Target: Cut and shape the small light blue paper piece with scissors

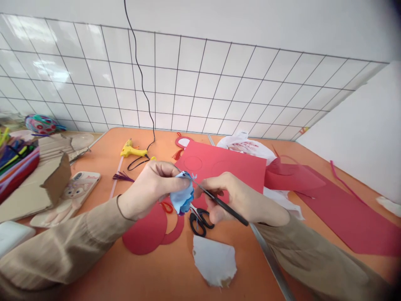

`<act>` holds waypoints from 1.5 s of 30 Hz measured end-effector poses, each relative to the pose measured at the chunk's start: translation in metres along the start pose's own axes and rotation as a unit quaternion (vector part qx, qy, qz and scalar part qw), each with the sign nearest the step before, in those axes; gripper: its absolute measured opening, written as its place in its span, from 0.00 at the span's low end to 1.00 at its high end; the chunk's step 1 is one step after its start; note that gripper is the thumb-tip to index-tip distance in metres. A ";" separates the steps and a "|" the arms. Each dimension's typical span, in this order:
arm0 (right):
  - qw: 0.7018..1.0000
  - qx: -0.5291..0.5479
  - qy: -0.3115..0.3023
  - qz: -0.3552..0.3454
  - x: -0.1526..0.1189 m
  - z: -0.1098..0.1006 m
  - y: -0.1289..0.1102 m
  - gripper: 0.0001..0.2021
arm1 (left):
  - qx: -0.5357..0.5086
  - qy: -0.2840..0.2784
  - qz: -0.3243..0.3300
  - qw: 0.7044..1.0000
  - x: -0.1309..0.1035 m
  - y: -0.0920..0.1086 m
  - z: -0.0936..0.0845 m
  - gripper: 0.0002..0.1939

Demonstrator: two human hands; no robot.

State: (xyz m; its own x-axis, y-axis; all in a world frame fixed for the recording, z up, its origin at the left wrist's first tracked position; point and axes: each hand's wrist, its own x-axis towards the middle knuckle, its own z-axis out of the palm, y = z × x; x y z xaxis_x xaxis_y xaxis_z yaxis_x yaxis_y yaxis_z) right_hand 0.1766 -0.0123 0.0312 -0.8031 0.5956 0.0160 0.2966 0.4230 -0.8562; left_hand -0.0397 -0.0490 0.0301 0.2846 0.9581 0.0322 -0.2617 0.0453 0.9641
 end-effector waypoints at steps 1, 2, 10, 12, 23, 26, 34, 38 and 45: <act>1.000 0.005 -0.004 -0.004 0.000 0.000 -0.001 0.32 | 0.004 0.008 -0.006 1.000 0.000 0.000 0.000 0.10; 1.000 0.010 -0.011 -0.008 0.000 0.000 -0.002 0.33 | 0.007 0.018 -0.012 1.000 0.000 0.001 -0.001 0.10; 1.000 -0.001 -0.011 -0.003 0.001 0.000 -0.001 0.32 | -0.004 0.034 -0.016 0.999 0.002 -0.002 0.001 0.09; 1.000 -0.005 -0.007 -0.006 0.001 0.000 0.000 0.32 | -0.005 0.028 -0.012 1.000 0.002 -0.003 0.001 0.09; 1.000 -0.001 -0.007 -0.001 0.001 -0.001 0.003 0.27 | -0.010 0.025 -0.024 0.999 0.003 -0.002 0.001 0.10; 1.000 0.007 -0.010 0.001 0.001 -0.001 0.003 0.27 | 0.004 0.037 -0.034 0.999 0.002 -0.001 0.001 0.11; 1.000 0.022 -0.012 0.010 0.002 -0.001 0.003 0.25 | 0.014 0.020 -0.032 0.999 0.004 0.000 -0.001 0.11; 0.999 0.052 -0.001 -0.003 0.003 0.000 0.000 0.27 | -0.003 0.011 -0.027 1.000 0.004 0.000 -0.003 0.11; 0.994 0.110 0.006 -0.017 0.006 0.003 0.002 0.29 | 0.003 0.021 -0.013 1.000 0.002 -0.002 -0.002 0.18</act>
State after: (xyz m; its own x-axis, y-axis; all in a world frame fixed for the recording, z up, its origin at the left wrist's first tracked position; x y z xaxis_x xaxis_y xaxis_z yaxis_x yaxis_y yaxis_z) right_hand 0.1706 -0.0095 0.0276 -0.8042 0.5920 0.0526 0.1481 0.2854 -0.9469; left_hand -0.0409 -0.0467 0.0281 0.2516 0.9678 -0.0036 -0.2497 0.0685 0.9659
